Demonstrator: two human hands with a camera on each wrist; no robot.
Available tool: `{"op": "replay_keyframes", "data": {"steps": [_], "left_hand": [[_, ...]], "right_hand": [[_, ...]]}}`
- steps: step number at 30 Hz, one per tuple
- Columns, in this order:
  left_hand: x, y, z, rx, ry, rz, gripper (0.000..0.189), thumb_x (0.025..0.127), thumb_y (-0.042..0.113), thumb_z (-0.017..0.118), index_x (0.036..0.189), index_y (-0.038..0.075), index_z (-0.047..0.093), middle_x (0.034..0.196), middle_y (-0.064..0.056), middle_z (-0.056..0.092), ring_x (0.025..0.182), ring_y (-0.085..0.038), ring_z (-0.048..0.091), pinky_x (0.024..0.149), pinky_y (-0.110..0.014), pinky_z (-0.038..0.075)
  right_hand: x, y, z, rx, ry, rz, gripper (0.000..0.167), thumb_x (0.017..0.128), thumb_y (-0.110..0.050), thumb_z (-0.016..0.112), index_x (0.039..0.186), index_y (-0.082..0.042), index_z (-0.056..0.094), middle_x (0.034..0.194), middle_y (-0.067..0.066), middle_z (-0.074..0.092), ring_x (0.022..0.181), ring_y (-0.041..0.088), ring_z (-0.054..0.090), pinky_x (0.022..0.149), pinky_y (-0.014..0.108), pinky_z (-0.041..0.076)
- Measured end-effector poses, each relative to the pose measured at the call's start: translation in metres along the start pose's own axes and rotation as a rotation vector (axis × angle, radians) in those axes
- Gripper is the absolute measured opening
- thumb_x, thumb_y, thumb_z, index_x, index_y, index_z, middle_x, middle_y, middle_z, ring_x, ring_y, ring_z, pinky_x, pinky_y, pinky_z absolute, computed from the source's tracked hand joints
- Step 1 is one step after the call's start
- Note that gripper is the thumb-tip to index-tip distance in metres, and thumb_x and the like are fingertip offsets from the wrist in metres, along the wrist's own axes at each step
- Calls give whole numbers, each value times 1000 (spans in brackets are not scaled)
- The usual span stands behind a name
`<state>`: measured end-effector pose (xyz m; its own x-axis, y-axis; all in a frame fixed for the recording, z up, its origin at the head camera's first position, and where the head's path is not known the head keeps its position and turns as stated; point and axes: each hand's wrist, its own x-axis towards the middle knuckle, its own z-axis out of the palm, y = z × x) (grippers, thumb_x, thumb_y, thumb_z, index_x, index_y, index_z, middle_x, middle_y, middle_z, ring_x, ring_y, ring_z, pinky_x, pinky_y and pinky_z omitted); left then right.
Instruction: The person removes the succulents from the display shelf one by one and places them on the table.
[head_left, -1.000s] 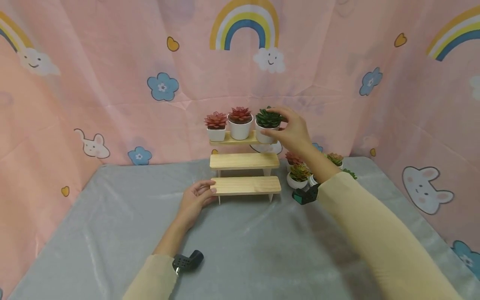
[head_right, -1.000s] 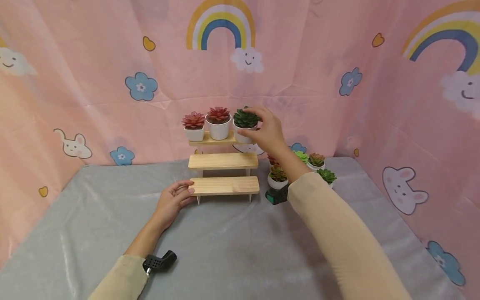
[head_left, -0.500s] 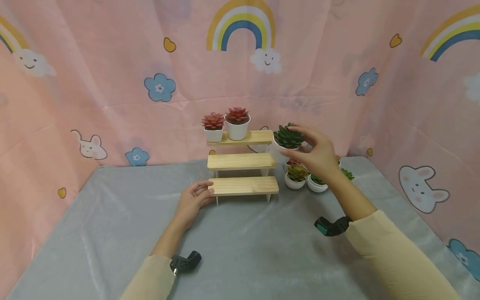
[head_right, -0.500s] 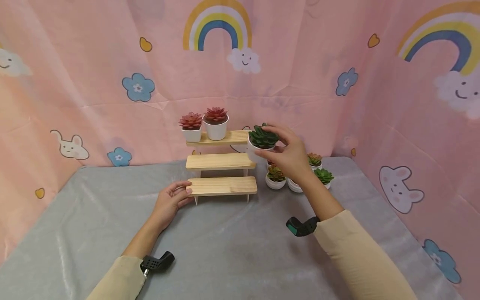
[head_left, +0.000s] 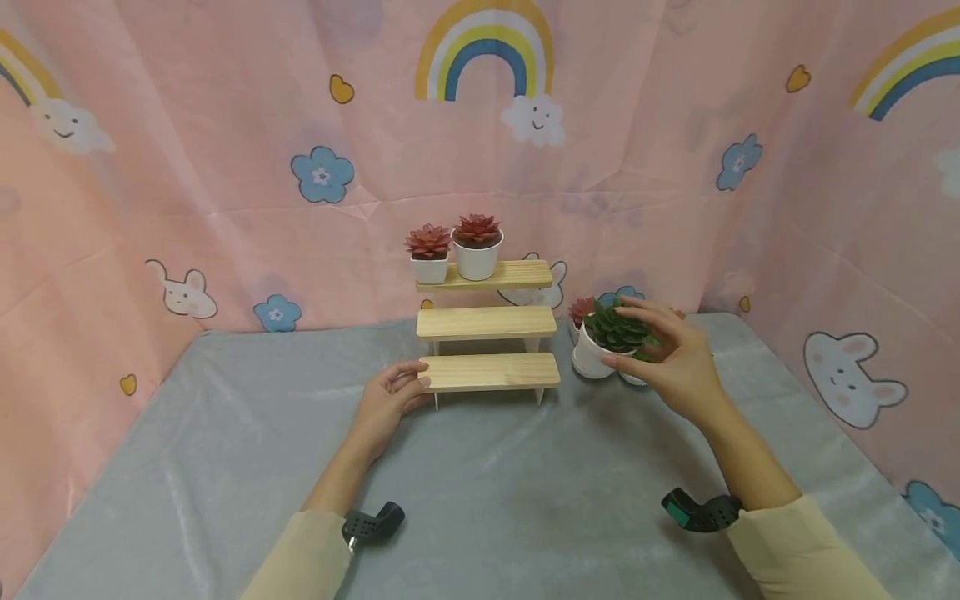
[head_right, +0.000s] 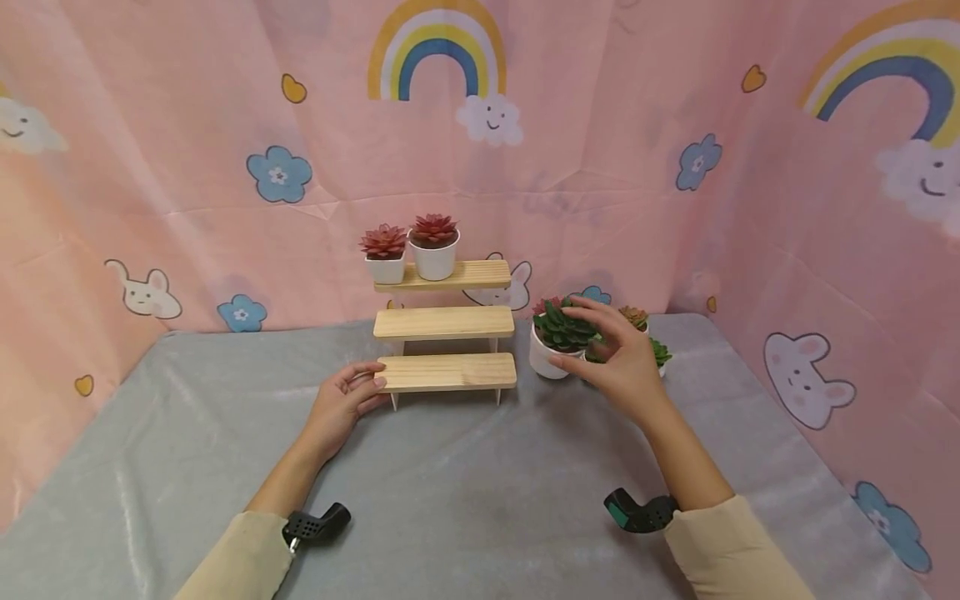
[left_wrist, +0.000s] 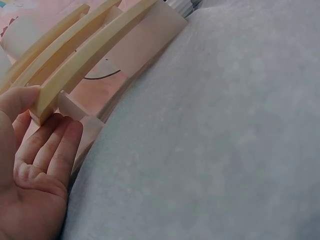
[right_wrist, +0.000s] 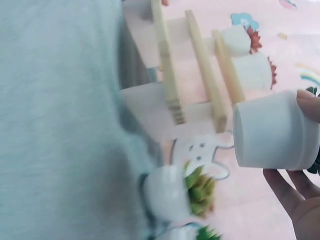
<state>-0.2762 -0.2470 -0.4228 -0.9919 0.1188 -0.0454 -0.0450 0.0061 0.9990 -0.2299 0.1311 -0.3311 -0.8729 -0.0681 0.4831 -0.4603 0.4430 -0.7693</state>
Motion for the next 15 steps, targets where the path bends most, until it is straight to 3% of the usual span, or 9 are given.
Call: {"op": "replay_keyframes", "data": {"steps": [6,10,12,15], "left_hand": [[-1,-1,0,11,-2,7,35,96,11,67,128,-1,61,137,-24,63,114,-22,70,96,-33,61],[1,0,-1,9,-11,17,35,96,12,68,128,-1,61,136,-24,63,115,-22,69,96,-33,61],[1,0,-1,4,-13,16,35,96,11,68,128,-1,61,136,-23,64,115,-21,69,95,-33,62],[0,0,0,-5,-1,11,34,95,10,68,127,-1,61,135,-23,64,114,-20,70,94,-33,62]], "right_hand": [[-18,22,3,-20,-27,3,59,79,3,83,134,-5,63,149,14,51,128,-12,47,90,4,51],[-19,32,5,-15,-37,16,60,78,3,83,134,-5,63,150,11,52,126,-13,48,91,3,51],[-21,36,5,-19,-53,32,59,79,1,84,134,-6,63,150,1,53,125,-15,48,90,3,50],[-25,41,7,-33,-104,52,57,81,-4,84,134,-8,63,152,3,51,127,-17,44,90,1,47]]}}
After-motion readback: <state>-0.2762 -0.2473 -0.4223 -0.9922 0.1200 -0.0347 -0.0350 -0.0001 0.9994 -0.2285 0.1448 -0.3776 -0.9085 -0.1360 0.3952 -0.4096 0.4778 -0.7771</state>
